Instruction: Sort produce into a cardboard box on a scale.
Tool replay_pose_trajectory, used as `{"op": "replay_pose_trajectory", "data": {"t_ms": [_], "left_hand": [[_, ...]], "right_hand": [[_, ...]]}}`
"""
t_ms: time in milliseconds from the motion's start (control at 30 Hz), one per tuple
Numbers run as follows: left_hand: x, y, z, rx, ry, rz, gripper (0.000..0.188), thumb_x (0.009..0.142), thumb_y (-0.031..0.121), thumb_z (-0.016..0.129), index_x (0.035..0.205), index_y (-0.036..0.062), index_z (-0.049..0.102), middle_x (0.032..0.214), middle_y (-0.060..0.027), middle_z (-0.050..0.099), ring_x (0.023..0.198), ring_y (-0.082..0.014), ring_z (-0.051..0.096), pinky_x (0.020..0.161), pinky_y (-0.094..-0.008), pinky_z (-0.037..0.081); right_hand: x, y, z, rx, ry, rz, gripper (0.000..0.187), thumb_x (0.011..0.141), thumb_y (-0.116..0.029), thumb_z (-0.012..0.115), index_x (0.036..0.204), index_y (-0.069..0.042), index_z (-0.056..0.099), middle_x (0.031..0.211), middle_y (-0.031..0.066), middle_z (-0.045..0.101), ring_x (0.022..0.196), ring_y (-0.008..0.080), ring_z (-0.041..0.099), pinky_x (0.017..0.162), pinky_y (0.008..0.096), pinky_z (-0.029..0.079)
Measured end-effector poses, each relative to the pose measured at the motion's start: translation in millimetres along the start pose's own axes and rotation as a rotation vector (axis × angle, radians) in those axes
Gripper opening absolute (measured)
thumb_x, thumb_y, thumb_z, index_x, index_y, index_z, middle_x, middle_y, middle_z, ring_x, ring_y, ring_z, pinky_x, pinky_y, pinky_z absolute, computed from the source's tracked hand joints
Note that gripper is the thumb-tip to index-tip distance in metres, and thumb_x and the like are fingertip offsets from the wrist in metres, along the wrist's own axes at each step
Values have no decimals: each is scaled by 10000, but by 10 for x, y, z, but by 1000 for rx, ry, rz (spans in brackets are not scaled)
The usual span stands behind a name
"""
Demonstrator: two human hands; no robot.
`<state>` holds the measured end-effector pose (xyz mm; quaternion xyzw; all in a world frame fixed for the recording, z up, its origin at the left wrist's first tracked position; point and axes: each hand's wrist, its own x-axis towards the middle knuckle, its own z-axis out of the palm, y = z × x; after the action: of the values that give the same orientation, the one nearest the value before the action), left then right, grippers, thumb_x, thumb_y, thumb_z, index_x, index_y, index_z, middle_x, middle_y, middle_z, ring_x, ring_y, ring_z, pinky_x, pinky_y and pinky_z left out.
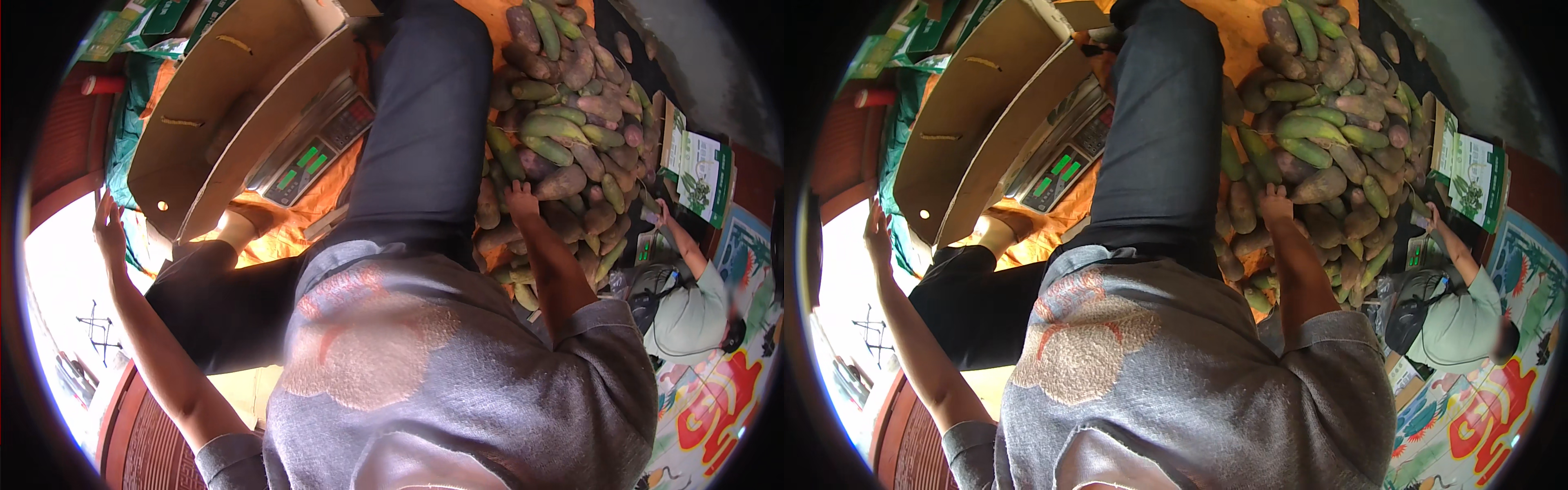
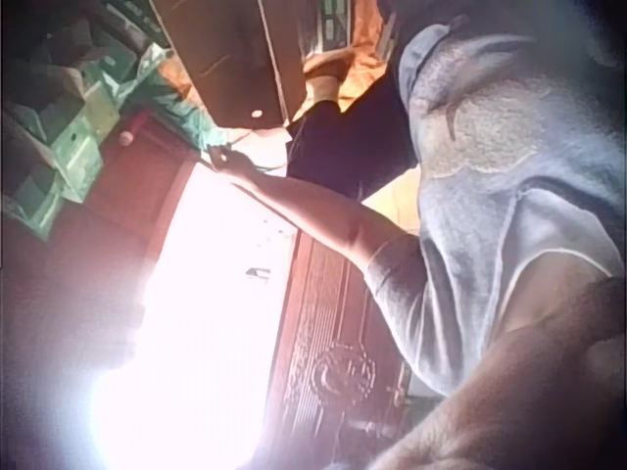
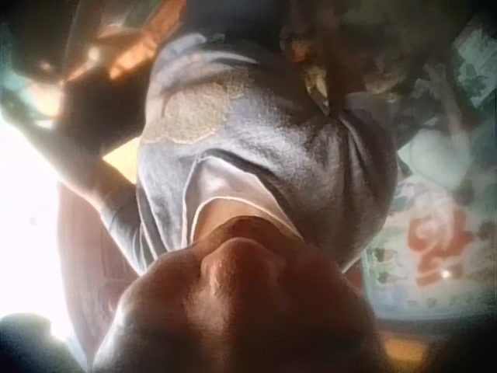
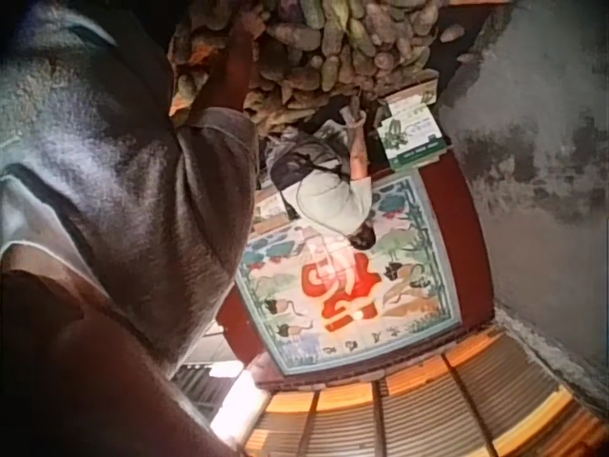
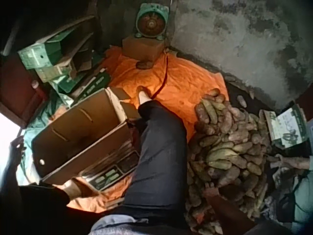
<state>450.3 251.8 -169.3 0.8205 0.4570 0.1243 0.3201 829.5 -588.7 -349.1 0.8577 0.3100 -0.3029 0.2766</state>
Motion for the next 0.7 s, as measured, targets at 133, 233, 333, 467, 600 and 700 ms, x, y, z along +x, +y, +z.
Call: {"op": "replay_pose_trajectory", "data": {"t_ms": [133,233,333,467,600,700], "left_hand": [[29,145,1,-2,28,-41,380,1065,120,486,1439,85,545,1459,-189,535,1284,-297,583,1039,-398,525],[18,138,-166,14,44,12,388,1068,155,491,1449,97,538,1464,-179,536,1249,-293,613,1024,-387,523],[-9,384,-152,54,61,-8,392,1069,160,494,1455,107,533,1457,-167,550,1214,-275,640,1007,-366,520],[-13,407,-315,63,72,99,391,1051,139,546,1442,129,552,1420,-120,598,1157,-228,673,951,-324,527],[61,694,-73,96,131,245,369,1012,128,605,1377,178,620,1301,-122,679,1109,-196,698,931,-314,527],[-285,1047,-214,159,168,165,374,987,165,644,1357,217,637,1229,-117,711,1109,-223,703,877,-358,554]], "right_hand": [[14,156,12,64,47,86,576,728,-15,782,1250,-95,549,1319,108,471,1239,362,493,915,433,581],[-7,134,-269,159,8,160,602,716,13,793,1253,-92,540,1347,110,457,1262,378,474,943,422,571],[-165,260,-373,204,19,222,581,750,25,777,1261,-75,520,1340,143,518,1260,390,513,961,431,546],[-186,588,-463,564,81,357,762,640,-229,924,1270,-44,538,1184,202,680,1122,377,652,936,454,530],[-168,1561,-655,813,440,275,790,617,-172,950,1269,-19,531,1071,98,654,816,166,655,618,347,589],[-295,1295,-2113,742,623,174,657,648,-195,905,1212,1,632,1123,163,710,1026,263,682,914,400,527]]}}
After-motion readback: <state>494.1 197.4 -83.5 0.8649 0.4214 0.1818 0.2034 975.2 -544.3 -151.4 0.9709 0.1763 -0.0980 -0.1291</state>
